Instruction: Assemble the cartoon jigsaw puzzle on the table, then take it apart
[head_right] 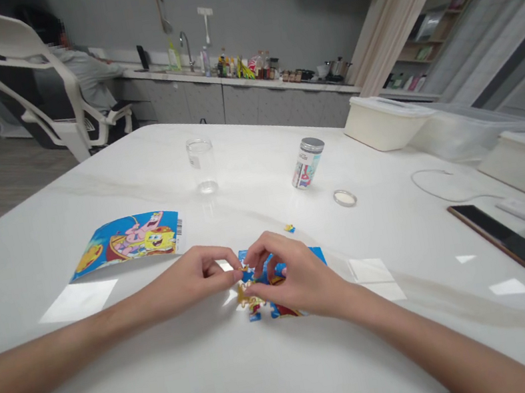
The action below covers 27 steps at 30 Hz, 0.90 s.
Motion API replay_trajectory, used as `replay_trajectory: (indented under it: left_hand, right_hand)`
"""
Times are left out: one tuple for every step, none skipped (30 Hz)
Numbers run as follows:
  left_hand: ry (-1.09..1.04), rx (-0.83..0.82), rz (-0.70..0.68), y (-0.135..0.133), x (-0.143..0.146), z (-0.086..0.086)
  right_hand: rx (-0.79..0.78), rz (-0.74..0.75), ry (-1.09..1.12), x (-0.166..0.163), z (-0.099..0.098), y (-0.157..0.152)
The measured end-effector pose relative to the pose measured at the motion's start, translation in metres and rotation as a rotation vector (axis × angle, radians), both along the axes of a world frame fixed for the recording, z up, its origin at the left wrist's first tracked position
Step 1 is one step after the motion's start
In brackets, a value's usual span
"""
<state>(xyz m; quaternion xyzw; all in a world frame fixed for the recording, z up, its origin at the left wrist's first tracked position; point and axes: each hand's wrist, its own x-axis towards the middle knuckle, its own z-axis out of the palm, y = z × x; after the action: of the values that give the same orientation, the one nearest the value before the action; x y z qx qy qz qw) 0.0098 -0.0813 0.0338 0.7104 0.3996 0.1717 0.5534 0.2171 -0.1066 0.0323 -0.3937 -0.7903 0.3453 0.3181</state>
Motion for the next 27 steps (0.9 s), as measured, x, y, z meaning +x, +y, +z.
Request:
replay_trajectory:
  left_hand:
    - [-0.01,-0.008,-0.001,0.0,0.0,-0.001]
    - [-0.019,-0.011,-0.006,0.001,0.0,-0.001]
    - [-0.027,-0.012,-0.01,0.001,0.0,-0.002]
    - [-0.034,-0.01,-0.011,0.001,0.0,-0.003]
    - [-0.037,-0.01,-0.008,0.001,-0.001,-0.004]
    - [-0.034,-0.012,-0.001,0.001,-0.001,-0.004]
    - [-0.027,-0.017,0.007,0.001,-0.001,-0.004]
    - [-0.018,-0.023,0.015,0.001,0.0,-0.004]
    - [-0.009,-0.029,0.021,0.001,0.0,-0.003]
    - [-0.002,-0.033,0.025,0.001,0.0,-0.002]
    - [0.003,-0.036,0.028,0.001,0.0,-0.002]
    - [0.003,-0.04,0.031,0.001,0.001,-0.001]
    - [0.001,-0.043,0.032,0.0,0.001,-0.001]
    - [0.0,-0.046,0.033,0.0,0.001,-0.001]
    - [0.0,-0.048,0.036,0.001,0.001,-0.001]
    - [0.002,-0.049,0.036,0.001,0.002,-0.002]
    - [0.003,-0.048,0.037,0.001,0.002,-0.003]
    - [0.001,-0.048,0.035,0.002,0.002,-0.004]
    - [-0.003,-0.049,0.032,0.002,0.001,-0.005]
    - [-0.01,-0.052,0.029,0.003,0.001,-0.005]
    - [-0.016,-0.056,0.029,0.003,0.001,-0.006]
    - [-0.019,-0.058,0.033,0.004,0.001,-0.007]
    - [-0.018,-0.058,0.039,0.004,0.0,-0.007]
    - [-0.015,-0.057,0.043,0.004,0.0,-0.008]
    - [-0.012,-0.054,0.043,0.004,0.0,-0.008]
    - [-0.01,-0.054,0.041,0.004,0.0,-0.008]
    - [-0.012,-0.056,0.035,0.004,0.0,-0.007]
  right_hand:
    - [0.024,-0.001,-0.01,0.0,0.0,-0.001]
    - [0.044,-0.001,-0.018,-0.001,0.0,-0.001]
    - [0.064,0.001,-0.023,-0.001,-0.001,-0.002]
    - [0.087,0.006,-0.024,-0.001,-0.002,-0.002]
    - [0.111,0.014,-0.026,-0.001,-0.002,-0.002]
    - [0.135,0.023,-0.031,-0.001,-0.003,-0.002]
    - [0.16,0.033,-0.037,-0.001,-0.005,-0.002]
    - [0.187,0.041,-0.045,-0.001,-0.006,-0.002]
    - [0.218,0.048,-0.056,0.0,-0.007,-0.001]
    - [0.25,0.053,-0.07,0.0,-0.008,-0.001]
    - [0.285,0.056,-0.085,0.001,-0.009,0.0]
    - [0.32,0.062,-0.099,0.002,-0.01,0.0]
    - [0.352,0.067,-0.114,0.002,-0.011,0.001]
    - [0.383,0.07,-0.128,0.003,-0.011,0.002]
    - [0.411,0.076,-0.143,0.003,-0.012,0.002]
    - [0.44,0.082,-0.158,0.004,-0.012,0.002]
    - [0.468,0.09,-0.172,0.004,-0.012,0.002]
    - [0.494,0.096,-0.184,0.004,-0.012,0.002]
    - [0.518,0.102,-0.189,0.004,-0.012,0.002]
    - [0.536,0.107,-0.189,0.004,-0.013,0.002]
    - [0.544,0.111,-0.186,0.004,-0.013,0.002]
    - [0.545,0.113,-0.181,0.004,-0.013,0.002]
    - [0.538,0.115,-0.178,0.004,-0.014,0.002]
    - [0.525,0.113,-0.176,0.004,-0.015,0.003]
    - [0.514,0.11,-0.173,0.003,-0.015,0.003]
    - [0.507,0.107,-0.168,0.003,-0.016,0.003]
    - [0.506,0.108,-0.162,0.003,-0.016,0.003]
